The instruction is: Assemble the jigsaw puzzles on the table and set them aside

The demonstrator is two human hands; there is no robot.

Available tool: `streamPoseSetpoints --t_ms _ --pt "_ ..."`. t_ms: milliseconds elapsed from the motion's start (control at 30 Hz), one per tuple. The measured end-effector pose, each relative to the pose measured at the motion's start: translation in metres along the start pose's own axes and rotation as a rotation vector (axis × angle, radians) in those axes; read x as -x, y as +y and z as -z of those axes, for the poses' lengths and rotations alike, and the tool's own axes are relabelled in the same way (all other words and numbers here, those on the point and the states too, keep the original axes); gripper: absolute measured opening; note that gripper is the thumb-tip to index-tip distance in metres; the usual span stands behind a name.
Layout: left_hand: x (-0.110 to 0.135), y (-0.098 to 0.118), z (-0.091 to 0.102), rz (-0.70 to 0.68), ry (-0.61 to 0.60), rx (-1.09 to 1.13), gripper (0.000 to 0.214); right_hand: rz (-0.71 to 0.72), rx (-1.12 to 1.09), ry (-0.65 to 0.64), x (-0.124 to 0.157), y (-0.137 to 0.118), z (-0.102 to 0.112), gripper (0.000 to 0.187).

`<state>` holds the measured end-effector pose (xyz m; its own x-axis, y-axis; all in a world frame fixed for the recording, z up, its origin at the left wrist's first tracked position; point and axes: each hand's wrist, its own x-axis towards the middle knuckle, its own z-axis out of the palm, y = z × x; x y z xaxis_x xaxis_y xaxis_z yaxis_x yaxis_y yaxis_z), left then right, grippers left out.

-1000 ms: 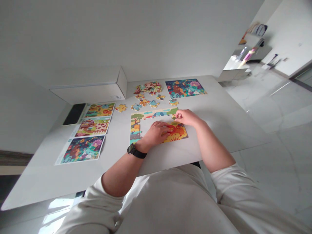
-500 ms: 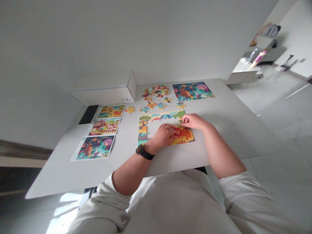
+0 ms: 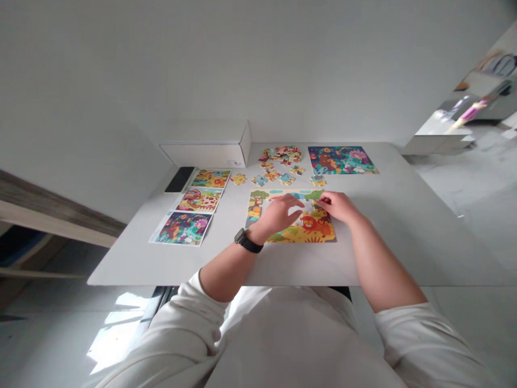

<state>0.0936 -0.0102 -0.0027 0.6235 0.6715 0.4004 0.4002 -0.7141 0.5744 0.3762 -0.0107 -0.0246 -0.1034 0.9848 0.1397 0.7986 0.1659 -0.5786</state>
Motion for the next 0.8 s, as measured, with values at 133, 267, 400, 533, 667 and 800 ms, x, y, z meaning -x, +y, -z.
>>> streamPoseSetpoints --t_ms 133,267,400,533,667,800 --pt "-0.003 -0.032 0.051 0.252 0.234 0.002 0.018 0.003 0.019 0.039 -0.001 -0.002 -0.005 0.02" --pt "0.004 -0.088 0.097 0.531 0.335 -0.176 0.021 0.017 0.009 0.035 -0.002 0.001 -0.008 0.019" --pt "0.009 -0.14 0.122 0.769 0.316 -0.386 0.028 0.01 0.011 0.047 -0.002 0.004 -0.007 0.019" --pt "0.002 -0.172 0.131 0.823 0.209 -0.473 0.039 -0.006 -0.009 0.082 -0.001 0.005 -0.006 0.015" --pt "-0.01 -0.186 0.137 0.83 0.056 -0.498 0.055 -0.034 -0.033 0.105 0.0 0.002 -0.007 0.016" --pt "-0.021 -0.193 0.144 0.863 -0.06 -0.457 0.065 -0.045 -0.029 0.115 0.0 0.0 -0.008 0.015"
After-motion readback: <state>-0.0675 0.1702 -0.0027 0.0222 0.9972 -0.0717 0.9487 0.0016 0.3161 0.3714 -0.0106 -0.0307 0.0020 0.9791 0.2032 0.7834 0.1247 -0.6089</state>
